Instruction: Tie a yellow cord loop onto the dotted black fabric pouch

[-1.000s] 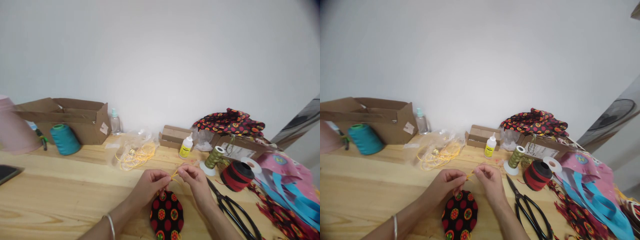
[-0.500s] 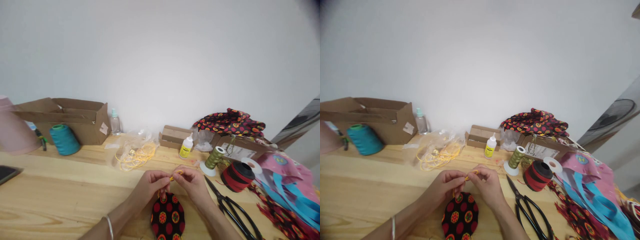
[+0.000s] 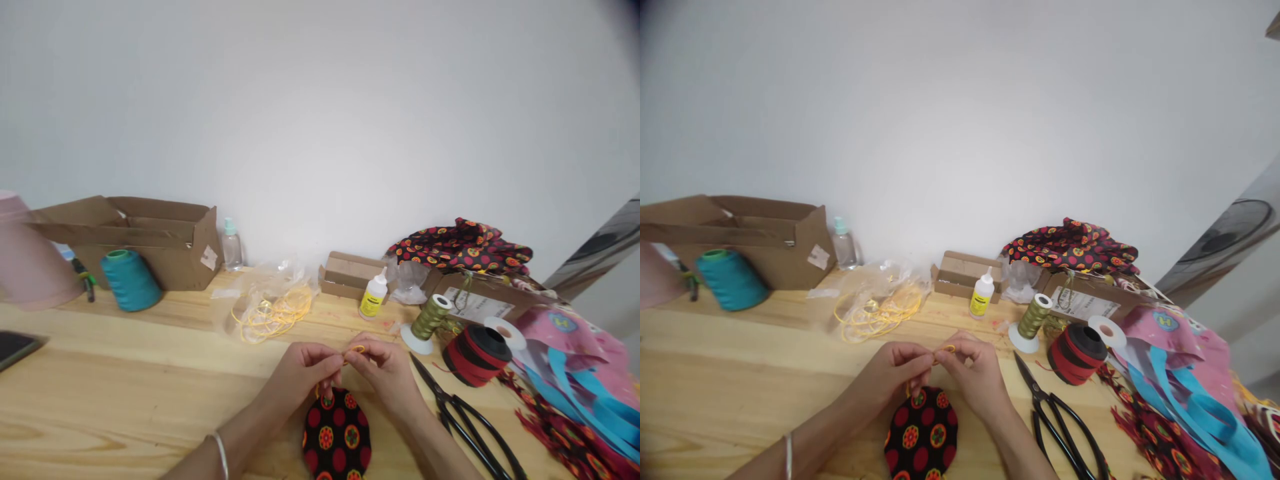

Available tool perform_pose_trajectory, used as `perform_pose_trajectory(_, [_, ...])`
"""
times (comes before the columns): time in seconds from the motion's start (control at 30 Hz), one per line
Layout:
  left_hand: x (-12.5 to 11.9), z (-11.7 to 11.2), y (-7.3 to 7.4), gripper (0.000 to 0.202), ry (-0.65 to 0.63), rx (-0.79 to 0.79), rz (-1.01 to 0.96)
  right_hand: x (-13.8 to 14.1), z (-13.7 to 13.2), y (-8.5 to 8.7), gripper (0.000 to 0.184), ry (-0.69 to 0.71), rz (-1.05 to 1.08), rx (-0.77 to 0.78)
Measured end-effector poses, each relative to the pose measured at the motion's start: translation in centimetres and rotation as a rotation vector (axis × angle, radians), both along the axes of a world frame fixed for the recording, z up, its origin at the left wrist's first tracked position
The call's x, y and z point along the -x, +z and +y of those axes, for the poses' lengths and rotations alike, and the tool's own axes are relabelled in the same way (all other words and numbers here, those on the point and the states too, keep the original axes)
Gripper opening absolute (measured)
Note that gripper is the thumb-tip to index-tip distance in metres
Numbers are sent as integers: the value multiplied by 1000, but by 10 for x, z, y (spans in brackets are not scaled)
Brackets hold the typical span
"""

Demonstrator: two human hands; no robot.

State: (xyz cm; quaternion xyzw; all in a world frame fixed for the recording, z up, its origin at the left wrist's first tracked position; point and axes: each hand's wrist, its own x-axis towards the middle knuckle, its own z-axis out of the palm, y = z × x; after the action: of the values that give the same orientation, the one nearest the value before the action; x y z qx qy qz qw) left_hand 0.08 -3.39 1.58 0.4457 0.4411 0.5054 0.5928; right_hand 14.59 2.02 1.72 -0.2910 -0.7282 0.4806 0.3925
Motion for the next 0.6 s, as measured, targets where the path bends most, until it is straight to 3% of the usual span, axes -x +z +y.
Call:
perform_pose_trajectory(0.43, [0,1,1,26,23,45,-8,3,-3,1,19,26,182,319])
perform_pose_trajectory(0.6, [0,0,-2,23,11,33,-63,2,-4,-1,18,32,202,346])
